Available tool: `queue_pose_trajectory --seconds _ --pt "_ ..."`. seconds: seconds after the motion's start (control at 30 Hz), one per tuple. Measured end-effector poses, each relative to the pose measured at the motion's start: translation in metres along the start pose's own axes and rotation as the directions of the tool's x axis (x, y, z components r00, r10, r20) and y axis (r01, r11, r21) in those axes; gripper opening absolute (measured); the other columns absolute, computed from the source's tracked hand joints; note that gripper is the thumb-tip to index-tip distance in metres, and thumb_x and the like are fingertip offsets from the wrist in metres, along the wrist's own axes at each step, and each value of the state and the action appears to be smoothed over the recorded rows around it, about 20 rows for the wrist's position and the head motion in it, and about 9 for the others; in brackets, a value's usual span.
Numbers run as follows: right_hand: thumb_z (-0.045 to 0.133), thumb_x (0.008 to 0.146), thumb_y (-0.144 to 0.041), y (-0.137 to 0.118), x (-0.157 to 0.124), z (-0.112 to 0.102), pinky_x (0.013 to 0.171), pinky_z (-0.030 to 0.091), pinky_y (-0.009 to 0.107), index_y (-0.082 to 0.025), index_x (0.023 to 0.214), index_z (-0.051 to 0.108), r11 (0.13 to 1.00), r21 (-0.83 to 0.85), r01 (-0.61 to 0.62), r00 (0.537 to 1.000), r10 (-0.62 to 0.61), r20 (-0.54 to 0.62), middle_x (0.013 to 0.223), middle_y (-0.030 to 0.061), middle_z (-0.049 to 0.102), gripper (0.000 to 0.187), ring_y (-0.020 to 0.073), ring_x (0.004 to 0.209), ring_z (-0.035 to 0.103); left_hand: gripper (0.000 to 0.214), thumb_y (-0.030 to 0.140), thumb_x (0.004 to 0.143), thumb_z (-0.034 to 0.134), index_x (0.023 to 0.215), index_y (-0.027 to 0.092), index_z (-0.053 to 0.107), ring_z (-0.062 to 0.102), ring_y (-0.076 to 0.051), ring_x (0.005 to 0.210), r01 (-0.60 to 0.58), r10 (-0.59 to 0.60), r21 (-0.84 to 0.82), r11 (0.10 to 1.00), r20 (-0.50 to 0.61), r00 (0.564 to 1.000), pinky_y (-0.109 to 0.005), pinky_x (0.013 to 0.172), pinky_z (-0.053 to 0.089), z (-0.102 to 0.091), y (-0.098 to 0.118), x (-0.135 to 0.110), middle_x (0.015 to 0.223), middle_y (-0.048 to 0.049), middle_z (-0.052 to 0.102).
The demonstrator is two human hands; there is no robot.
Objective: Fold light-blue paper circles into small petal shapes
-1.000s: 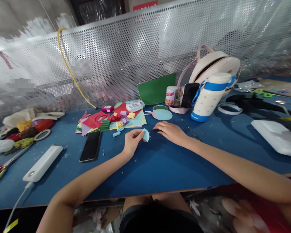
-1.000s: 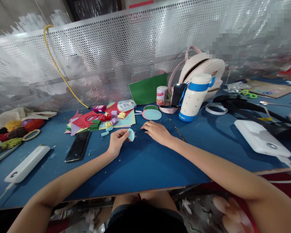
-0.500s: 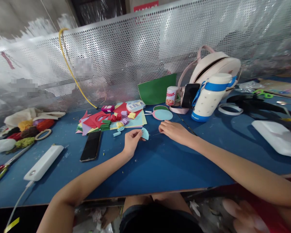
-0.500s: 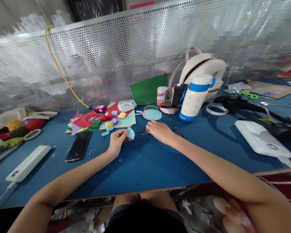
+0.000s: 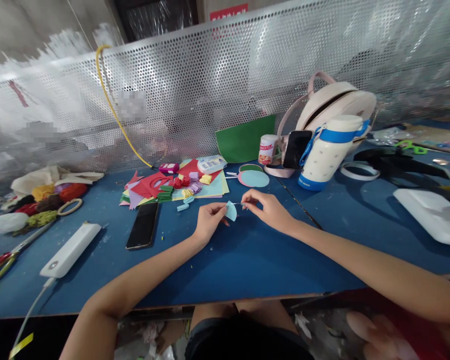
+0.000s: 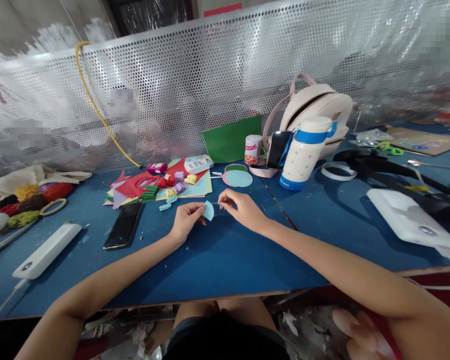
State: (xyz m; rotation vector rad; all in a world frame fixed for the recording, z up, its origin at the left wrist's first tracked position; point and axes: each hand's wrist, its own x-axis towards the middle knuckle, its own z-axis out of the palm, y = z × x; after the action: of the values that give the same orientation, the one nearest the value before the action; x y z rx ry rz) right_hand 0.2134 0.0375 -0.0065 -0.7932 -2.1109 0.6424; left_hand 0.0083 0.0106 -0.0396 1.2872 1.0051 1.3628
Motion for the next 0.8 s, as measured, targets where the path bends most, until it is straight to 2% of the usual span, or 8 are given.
queue_pose_trajectory --seconds 0.2,0.33,0.57,0.8 --pt "0.055 0.093 -0.037 0.0008 -0.0023 0.0027 0.062 0.049 0.029 -0.022 0.086 0.061 0.998 0.03 -0.062 0.996 0.06 0.067 0.074 0.0025 0.07 0.018 0.0161 0.062 0.064 0.044 0.05 0.064 0.086 0.086 0.013 0.08 0.068 -0.018 0.055 0.013 -0.013 0.002 1.0 0.047 0.999 -0.026 0.044 0.057 0.0034 -0.0004 -0.0022 0.072 -0.0083 0.077" --pt "0.056 0.094 -0.039 0.0029 -0.001 0.0019 0.059 0.048 0.029 -0.022 0.083 0.063 0.999 0.022 -0.048 0.997 0.046 0.065 0.072 0.0022 0.069 0.022 0.0149 0.057 0.061 0.045 0.05 0.064 0.086 0.089 0.013 0.081 0.069 -0.018 0.058 0.018 -0.018 0.006 1.0 0.068 0.998 -0.026 0.046 0.059 0.0021 0.0 -0.0024 0.077 -0.009 0.079" --pt "0.056 0.096 -0.045 0.0036 -0.0011 0.0026 0.058 0.049 0.03 -0.022 0.082 0.066 1.0 0.007 0.008 0.999 -0.008 0.051 0.081 0.004 0.071 0.029 0.0145 0.056 0.061 0.045 0.051 0.069 0.083 0.094 0.014 0.081 0.069 -0.018 0.058 -0.012 0.004 0.074 0.997 0.113 0.994 -0.026 0.048 0.058 -0.0007 0.0004 -0.0025 0.078 -0.0089 0.079" --pt "0.056 0.096 -0.046 0.0048 -0.0013 0.0035 0.057 0.05 0.03 -0.022 0.081 0.067 1.0 0.001 0.011 0.999 -0.011 0.047 0.082 0.0045 0.072 0.03 0.0145 0.055 0.061 0.041 0.049 0.073 0.081 0.096 0.015 0.081 0.069 -0.018 0.06 -0.032 0.017 0.103 0.994 0.143 0.99 -0.026 0.051 0.056 -0.0013 -0.0001 -0.0027 0.081 -0.0095 0.08"
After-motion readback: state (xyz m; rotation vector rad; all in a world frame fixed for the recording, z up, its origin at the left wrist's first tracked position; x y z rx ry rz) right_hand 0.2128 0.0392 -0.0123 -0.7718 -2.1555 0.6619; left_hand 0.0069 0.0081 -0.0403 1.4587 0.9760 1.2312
